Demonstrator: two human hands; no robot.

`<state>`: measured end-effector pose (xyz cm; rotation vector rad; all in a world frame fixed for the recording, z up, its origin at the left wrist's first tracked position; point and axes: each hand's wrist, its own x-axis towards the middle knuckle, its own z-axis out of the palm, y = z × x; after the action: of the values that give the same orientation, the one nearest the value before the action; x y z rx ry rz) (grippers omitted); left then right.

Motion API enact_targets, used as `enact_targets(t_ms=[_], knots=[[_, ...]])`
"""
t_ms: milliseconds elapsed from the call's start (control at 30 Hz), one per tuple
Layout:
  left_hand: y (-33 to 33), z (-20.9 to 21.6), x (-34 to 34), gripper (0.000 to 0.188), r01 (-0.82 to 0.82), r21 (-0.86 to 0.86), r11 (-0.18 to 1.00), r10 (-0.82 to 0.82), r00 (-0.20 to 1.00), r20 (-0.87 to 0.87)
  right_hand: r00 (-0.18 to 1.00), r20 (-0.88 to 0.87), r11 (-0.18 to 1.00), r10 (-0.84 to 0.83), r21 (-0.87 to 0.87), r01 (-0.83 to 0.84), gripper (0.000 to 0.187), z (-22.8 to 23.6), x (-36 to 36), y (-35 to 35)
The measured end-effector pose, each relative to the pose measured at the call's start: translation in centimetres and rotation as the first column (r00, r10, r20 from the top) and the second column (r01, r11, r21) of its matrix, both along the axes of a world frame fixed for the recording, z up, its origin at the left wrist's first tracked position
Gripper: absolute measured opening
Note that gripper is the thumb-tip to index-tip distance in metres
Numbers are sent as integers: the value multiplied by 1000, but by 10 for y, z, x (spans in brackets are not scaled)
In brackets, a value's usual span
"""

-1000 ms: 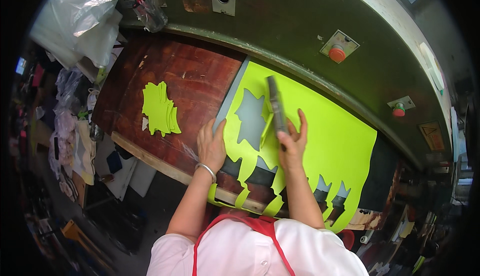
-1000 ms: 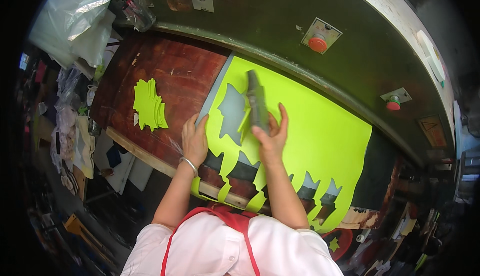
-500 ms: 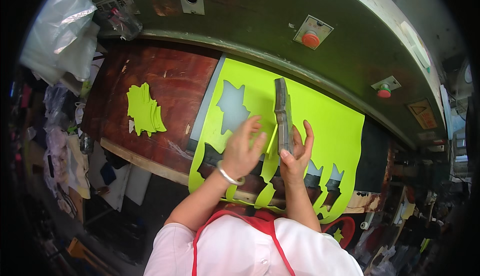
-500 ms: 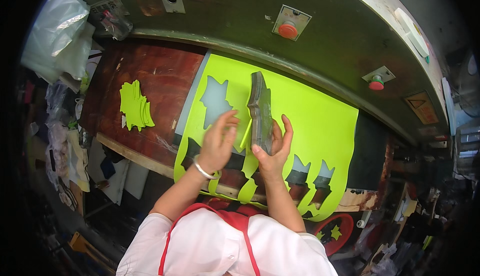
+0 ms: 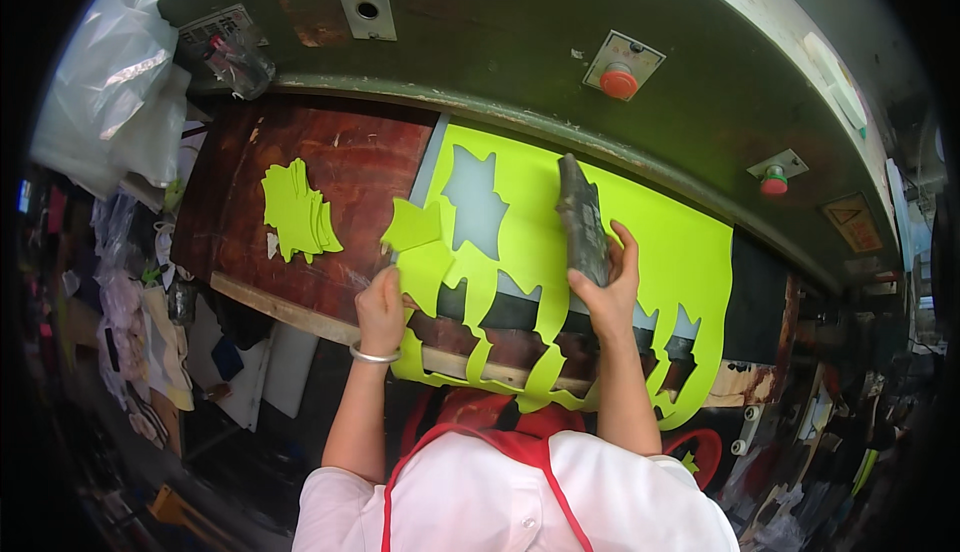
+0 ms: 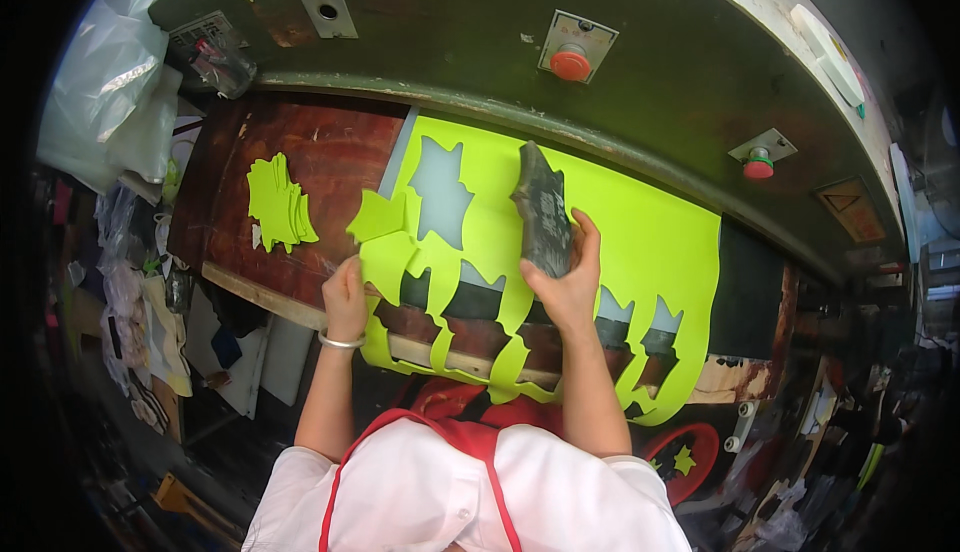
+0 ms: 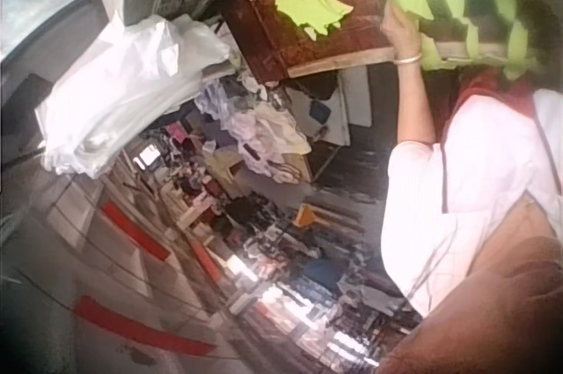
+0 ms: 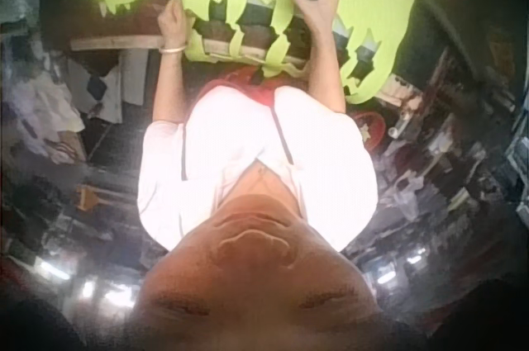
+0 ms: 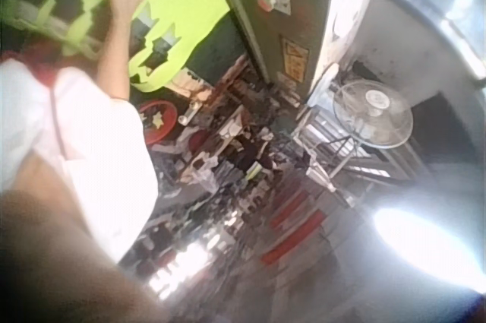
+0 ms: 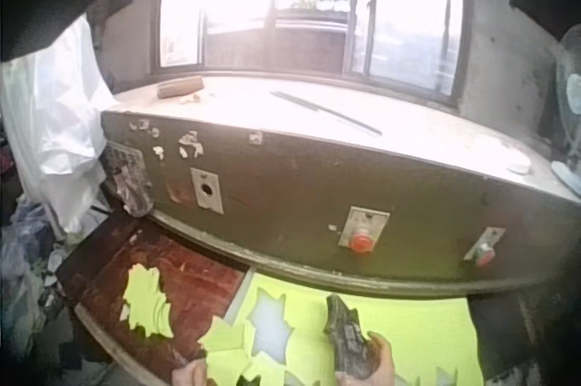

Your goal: The person uses a die-cutting machine to press and cut star-shaped pieces from a neon green sheet. They repeatedly align the sheet, press the machine, and peel away the cut shapes, collecting them on the work surface.

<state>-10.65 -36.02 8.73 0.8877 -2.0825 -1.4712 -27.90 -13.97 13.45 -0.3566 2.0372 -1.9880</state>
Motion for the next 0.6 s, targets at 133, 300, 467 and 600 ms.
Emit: enact_targets(t_ms=[133, 300, 467, 600], knots=[[10, -24, 3, 24, -83, 131, 988, 95, 992, -84, 877, -457, 887, 145, 453, 90, 86, -15, -18, -25], [9, -26, -8, 25, -128, 10, 992, 128, 991, -33, 821, -548, 840, 157, 512, 181, 97, -41, -26, -48], [4, -21, -21, 24, -141, -170, 975, 149, 988, 34, 865, -481, 858, 143, 496, 134, 105, -34, -46, -14], [0, -19, -35, 23, -261, -152, 953, 253, 965, -69, 681, -671, 800, -294, 216, 560, 82, 5, -99, 51]])
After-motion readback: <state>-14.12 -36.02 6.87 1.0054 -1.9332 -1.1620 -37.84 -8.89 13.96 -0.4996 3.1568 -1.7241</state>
